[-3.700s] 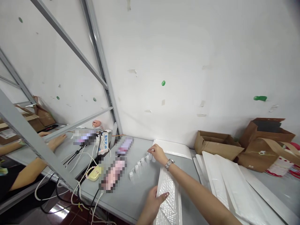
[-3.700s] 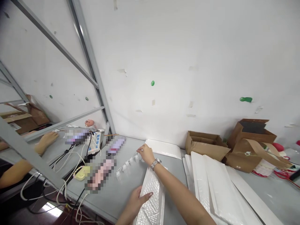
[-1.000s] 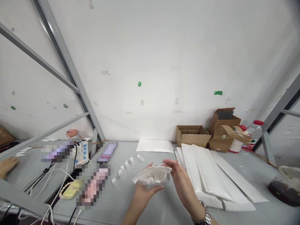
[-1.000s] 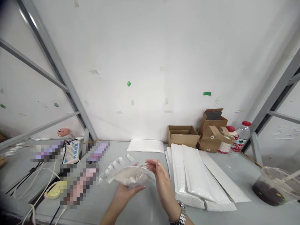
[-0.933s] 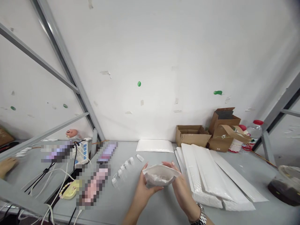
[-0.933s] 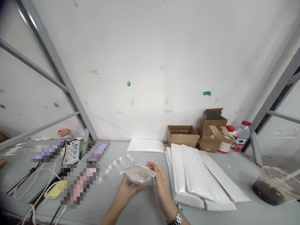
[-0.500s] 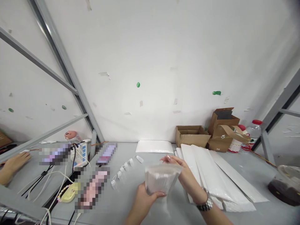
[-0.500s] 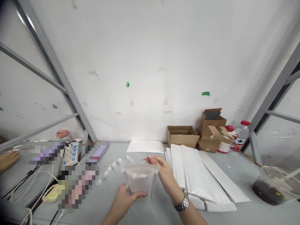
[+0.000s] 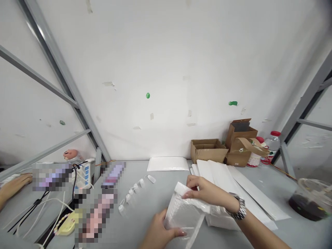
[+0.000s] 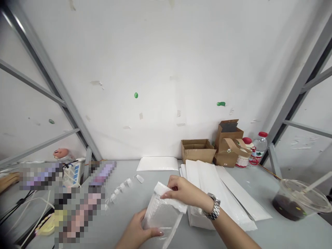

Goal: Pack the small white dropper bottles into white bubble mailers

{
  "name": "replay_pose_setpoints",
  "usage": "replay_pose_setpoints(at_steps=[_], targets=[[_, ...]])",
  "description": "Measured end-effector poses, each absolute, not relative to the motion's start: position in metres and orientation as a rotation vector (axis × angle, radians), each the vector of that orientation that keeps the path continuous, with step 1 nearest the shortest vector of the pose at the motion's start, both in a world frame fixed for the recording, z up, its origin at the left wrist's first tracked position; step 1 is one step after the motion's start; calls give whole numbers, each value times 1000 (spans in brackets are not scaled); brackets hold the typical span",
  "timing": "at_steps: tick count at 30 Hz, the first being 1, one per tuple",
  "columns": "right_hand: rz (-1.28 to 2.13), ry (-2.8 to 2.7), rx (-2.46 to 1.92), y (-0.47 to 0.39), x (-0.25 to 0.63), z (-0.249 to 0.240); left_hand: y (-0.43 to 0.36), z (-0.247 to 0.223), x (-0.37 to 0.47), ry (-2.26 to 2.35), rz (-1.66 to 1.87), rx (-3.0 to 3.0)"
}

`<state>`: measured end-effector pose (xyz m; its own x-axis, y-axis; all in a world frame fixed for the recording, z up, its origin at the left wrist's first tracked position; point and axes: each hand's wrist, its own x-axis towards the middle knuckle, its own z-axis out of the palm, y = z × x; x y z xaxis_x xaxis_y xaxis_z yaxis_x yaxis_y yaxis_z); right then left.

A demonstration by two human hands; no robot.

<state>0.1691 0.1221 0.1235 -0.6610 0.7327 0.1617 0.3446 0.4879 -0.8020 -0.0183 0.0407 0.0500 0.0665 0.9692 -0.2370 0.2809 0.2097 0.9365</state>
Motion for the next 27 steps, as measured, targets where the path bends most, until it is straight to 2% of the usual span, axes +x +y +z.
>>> replay_pose_setpoints(at_steps=[4,8,12,15,21,24,27], targets=[[571,-2290,-980,100,203,132,46,39,-16,1426,929,1318],[-92,-2092,-992,82,259,142,57,28,-23,1448,1130,1388],[-608,-1966,-973,74,303,131,64,16,-24,1417,1199,1338],[-719,-2184,-859,76,312,106,63,10,-15,1371,1209,1309],[-679,-2425,-712,86,304,48,60,8,-9,1366,1201,1281],[-585,-2379,-774,87,303,39,60,7,-14,1368,1187,1274],[-546,-2268,-816,90,292,50,59,8,-16,1402,1230,1264]])
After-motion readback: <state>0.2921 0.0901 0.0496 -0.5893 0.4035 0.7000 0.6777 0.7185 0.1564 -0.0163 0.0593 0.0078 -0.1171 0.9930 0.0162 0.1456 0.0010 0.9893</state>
